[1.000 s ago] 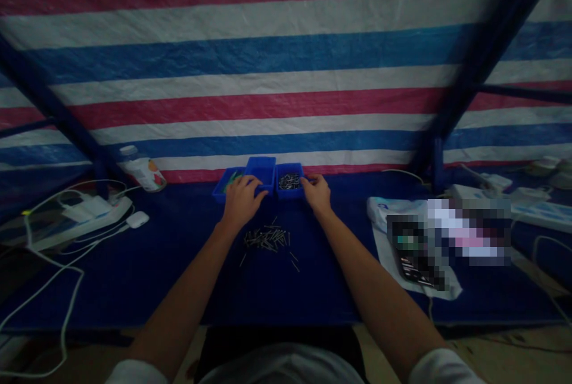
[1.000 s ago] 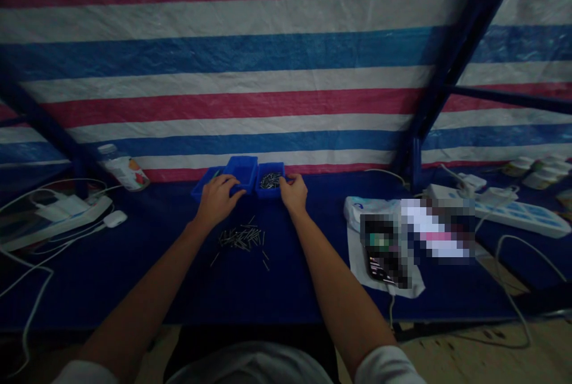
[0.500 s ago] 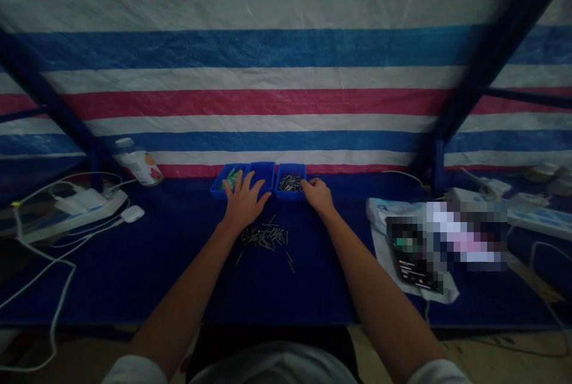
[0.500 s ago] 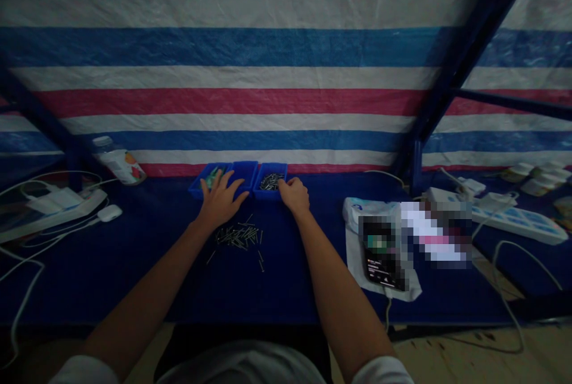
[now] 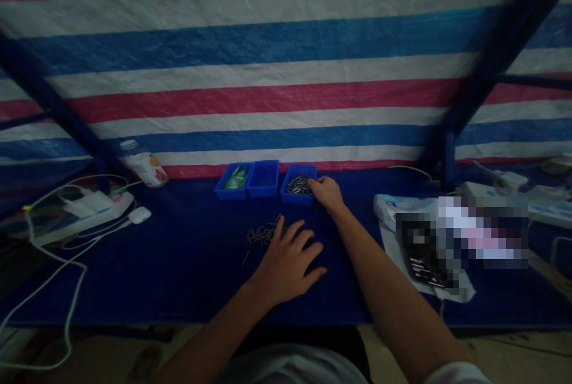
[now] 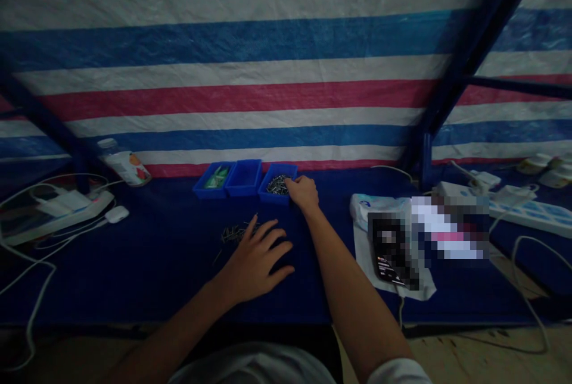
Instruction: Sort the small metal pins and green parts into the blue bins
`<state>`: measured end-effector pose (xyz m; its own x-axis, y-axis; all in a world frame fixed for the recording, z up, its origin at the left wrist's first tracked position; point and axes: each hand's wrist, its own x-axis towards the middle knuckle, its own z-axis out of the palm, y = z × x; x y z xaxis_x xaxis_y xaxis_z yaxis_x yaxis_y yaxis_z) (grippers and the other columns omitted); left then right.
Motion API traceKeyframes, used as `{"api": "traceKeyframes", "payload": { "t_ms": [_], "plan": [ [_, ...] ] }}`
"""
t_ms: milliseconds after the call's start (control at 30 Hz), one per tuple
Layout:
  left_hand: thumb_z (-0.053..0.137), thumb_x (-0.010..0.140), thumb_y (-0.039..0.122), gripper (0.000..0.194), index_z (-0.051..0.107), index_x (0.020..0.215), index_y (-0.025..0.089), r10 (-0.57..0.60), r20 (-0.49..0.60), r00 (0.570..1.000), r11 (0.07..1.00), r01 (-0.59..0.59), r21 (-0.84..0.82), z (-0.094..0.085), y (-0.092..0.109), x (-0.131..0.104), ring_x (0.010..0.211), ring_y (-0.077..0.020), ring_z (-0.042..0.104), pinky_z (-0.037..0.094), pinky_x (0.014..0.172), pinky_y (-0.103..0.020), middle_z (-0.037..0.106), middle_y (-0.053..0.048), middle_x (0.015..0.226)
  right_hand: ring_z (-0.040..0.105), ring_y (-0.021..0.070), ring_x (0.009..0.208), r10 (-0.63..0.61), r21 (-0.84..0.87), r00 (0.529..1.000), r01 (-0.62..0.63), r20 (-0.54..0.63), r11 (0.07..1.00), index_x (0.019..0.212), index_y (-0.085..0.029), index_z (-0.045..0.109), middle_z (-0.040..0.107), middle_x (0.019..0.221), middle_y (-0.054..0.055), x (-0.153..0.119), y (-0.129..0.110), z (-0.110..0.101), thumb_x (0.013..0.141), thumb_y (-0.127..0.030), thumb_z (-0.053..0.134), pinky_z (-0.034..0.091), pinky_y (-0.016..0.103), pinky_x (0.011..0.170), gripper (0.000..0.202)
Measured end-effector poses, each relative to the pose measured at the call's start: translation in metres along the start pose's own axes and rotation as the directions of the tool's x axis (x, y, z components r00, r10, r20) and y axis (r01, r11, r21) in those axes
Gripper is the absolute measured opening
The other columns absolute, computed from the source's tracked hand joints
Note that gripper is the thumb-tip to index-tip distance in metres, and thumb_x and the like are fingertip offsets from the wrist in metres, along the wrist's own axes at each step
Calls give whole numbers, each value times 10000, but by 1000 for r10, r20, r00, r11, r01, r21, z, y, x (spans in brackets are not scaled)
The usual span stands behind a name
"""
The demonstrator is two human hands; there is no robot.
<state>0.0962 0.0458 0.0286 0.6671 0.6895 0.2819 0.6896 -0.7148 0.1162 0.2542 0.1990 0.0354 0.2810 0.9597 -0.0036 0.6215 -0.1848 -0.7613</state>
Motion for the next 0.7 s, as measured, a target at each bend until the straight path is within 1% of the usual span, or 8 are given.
{"api": "traceKeyframes", "payload": {
  "t_ms": [100,233,300,400,467,533,600,700],
  "plan": [
    [546,934,331,154,641,1019,244,-14,2,1000,998,14,58,3,-8,10,1256,-289,497,212,1154,-648,661,-62,1080,664,339,955,-22,-54,999,20,-39,998,867,-184,690,709,967,171,-8,-3,-2,807,-496,510,477,415,813,365],
    [524,936,255,120,630,991,245,-53,-29,998,992,56,109,3,-20,8,1200,-258,530,225,1158,-622,662,-53,1059,664,303,920,24,22,995,-22,-99,1000,811,-214,658,711,909,129,-7,-5,-3,808,-472,503,478,377,796,301],
    [524,932,252,159,626,1054,250,-108,-57,993,984,114,137,3,-26,6,1213,-276,522,244,1140,-642,648,-67,1146,657,278,888,51,68,994,-45,-100,997,768,-227,633,705,860,96,-3,-2,-3,793,-463,519,475,356,790,264],
    [532,926,323,321,577,1239,265,-242,-118,963,950,260,172,6,-34,2,1274,-367,476,279,1069,-723,575,-109,1334,644,260,847,95,151,993,-84,-71,985,769,-235,597,689,813,62,3,5,-1,769,-468,527,477,340,769,244],
    [532,923,386,407,543,1311,265,-315,-147,937,925,338,175,9,-38,-1,1281,-423,462,284,1025,-769,546,-133,1384,646,254,855,124,219,989,-103,-82,970,862,-231,584,691,857,61,5,11,3,751,-461,537,484,330,760,260],
    [526,922,420,417,554,1305,258,-357,-168,919,910,383,157,14,-39,-4,1251,-434,489,291,1009,-779,564,-144,1364,656,244,884,131,294,986,-96,-101,951,1019,-222,552,696,950,71,5,13,8,733,-439,556,493,319,765,358],
    [520,926,424,381,584,1258,250,-379,-177,908,906,403,128,16,-40,-6,1220,-411,522,325,1013,-744,591,-145,1322,667,233,910,109,368,989,-66,-97,928,1163,-223,486,694,1029,73,4,13,13,727,-412,564,501,311,781,481],
    [511,933,390,312,614,1180,229,-390,-166,906,907,409,98,16,-39,-7,1199,-366,545,391,1012,-659,609,-137,1273,675,235,939,68,422,995,-30,-74,906,1273,-238,411,695,1055,59,-1,9,18,730,-381,560,500,323,824,581]
  ]
}}
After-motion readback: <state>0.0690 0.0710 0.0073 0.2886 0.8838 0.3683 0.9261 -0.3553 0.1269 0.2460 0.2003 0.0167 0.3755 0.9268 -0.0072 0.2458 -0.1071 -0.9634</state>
